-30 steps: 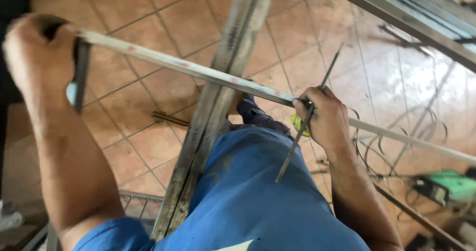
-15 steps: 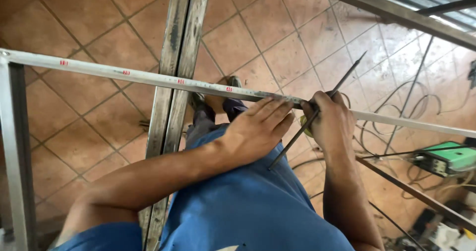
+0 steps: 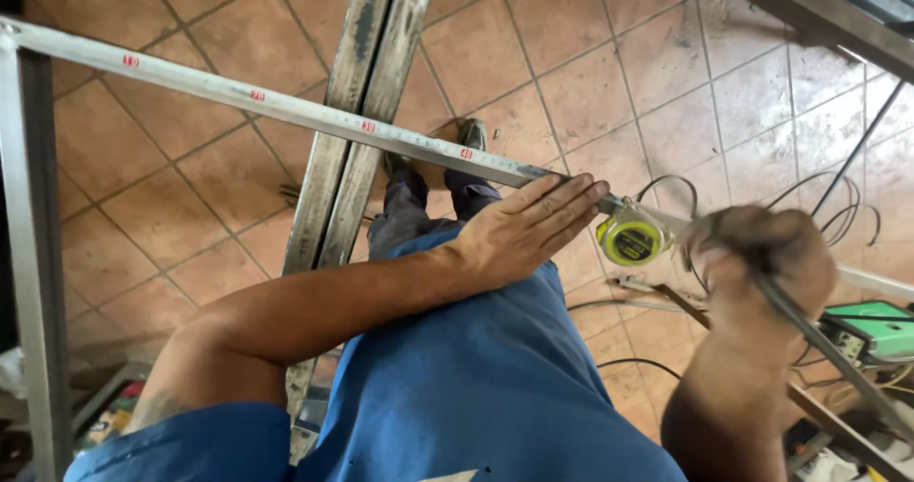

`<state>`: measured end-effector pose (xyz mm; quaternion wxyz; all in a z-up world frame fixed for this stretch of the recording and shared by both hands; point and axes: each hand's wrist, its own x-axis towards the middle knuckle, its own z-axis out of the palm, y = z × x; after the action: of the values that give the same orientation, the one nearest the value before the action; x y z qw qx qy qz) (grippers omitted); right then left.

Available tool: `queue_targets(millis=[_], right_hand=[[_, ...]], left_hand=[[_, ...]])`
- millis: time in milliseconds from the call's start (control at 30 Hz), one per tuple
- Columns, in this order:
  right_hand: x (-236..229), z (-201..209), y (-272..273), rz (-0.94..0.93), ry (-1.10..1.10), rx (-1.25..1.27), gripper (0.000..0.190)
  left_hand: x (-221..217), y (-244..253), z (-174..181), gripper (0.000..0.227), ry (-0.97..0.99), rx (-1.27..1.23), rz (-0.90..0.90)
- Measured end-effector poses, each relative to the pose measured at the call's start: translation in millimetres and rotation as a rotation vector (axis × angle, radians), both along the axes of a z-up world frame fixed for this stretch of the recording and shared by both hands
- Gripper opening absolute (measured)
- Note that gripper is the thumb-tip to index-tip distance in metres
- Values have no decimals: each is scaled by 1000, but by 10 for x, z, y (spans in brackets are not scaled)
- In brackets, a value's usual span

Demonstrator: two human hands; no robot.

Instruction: Measuring and marking metal square tubing frames using a tape measure and a scribe

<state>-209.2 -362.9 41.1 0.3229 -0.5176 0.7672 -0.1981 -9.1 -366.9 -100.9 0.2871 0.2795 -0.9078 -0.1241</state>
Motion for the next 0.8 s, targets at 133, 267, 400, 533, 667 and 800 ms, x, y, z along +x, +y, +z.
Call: queue_targets(millis=[133,267,400,533,667,800], right_hand=[[334,-26,-25,118,-420,-349,36],[411,-174,-225,448,-472,-85,28],[578,-526,-205,309,-843,-277,28],[846,-311,-319,330,-503,-239,40],[956,-422,-378,328,-549,-163,27],[821,-713,-423,364,-522,-297,20]], left_hand=[[4,-26,44,44,86,-30,27],[64,-37,116,40,136,14,12],[-55,-4,-178,44,283,-139,28],[-130,153,-415,46,232,-161,66],[-332,254,-882,46,549,-79,47],[-327,278,-932,41,458,-82,15]])
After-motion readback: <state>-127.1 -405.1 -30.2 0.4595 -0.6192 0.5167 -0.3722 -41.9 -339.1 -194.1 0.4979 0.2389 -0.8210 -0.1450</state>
